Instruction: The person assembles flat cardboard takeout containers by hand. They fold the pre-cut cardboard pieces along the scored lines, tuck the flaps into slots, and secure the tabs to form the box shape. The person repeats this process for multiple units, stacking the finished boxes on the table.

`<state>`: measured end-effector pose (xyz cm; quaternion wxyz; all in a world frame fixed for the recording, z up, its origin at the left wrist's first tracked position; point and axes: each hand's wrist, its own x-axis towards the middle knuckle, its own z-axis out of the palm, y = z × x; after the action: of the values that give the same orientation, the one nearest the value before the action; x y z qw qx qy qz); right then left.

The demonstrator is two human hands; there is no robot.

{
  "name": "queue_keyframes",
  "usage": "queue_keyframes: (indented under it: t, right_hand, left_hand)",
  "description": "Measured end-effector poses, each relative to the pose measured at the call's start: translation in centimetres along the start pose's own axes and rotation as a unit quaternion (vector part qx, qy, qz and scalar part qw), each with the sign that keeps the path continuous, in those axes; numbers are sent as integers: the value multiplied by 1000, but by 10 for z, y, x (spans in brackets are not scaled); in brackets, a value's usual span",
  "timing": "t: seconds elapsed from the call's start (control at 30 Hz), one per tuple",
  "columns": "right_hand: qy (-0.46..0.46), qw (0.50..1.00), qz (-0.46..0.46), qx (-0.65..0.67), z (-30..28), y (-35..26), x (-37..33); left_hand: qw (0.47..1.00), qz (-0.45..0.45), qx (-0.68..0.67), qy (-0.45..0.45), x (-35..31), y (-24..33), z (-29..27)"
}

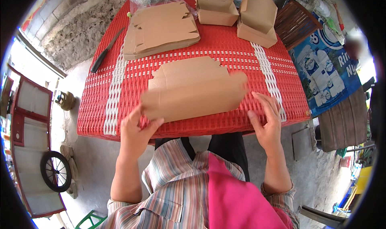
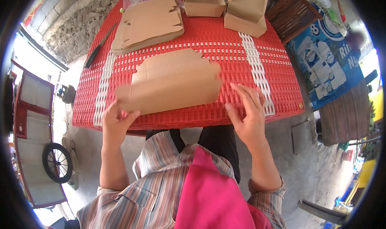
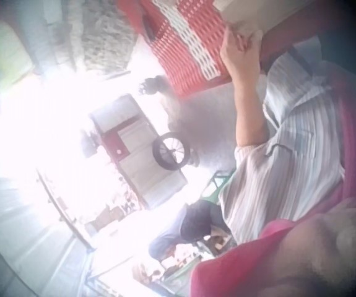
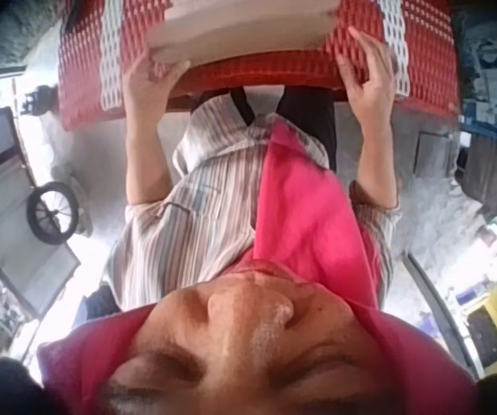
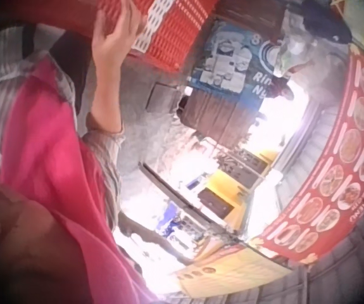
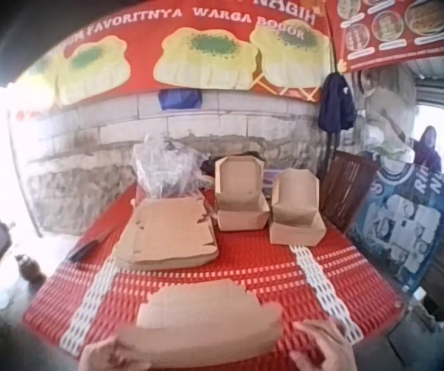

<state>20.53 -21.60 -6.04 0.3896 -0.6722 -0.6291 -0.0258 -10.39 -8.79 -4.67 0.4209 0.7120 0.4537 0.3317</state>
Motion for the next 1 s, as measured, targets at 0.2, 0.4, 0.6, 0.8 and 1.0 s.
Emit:
queue_keyframes:
  t: [0.2, 0.4, 0.6, 0.8, 1.0]
  right_hand:
    - [-164, 981, -98, -27, -16, 3, -7]
    - [-198, 960, -188, -63, 3, 0, -15]
    - [-192, 961, -199, -9, 6, 1, -4]
    - [-149, 975, -101, 127, 16, 4, 2]
    - [-95, 943, 213, 240, 32, -21, 27]
  left_hand:
    - [920, 334, -9, -203, -12, -28, -8]
    - [900, 343, 173, -207, -22, -16, -11]
    - [888, 333, 272, -164, -7, -14, -2]
    - [963, 208, 119, -124, -2, -12, 6]
    - [999, 27, -13, 36, 12, 4, 38]
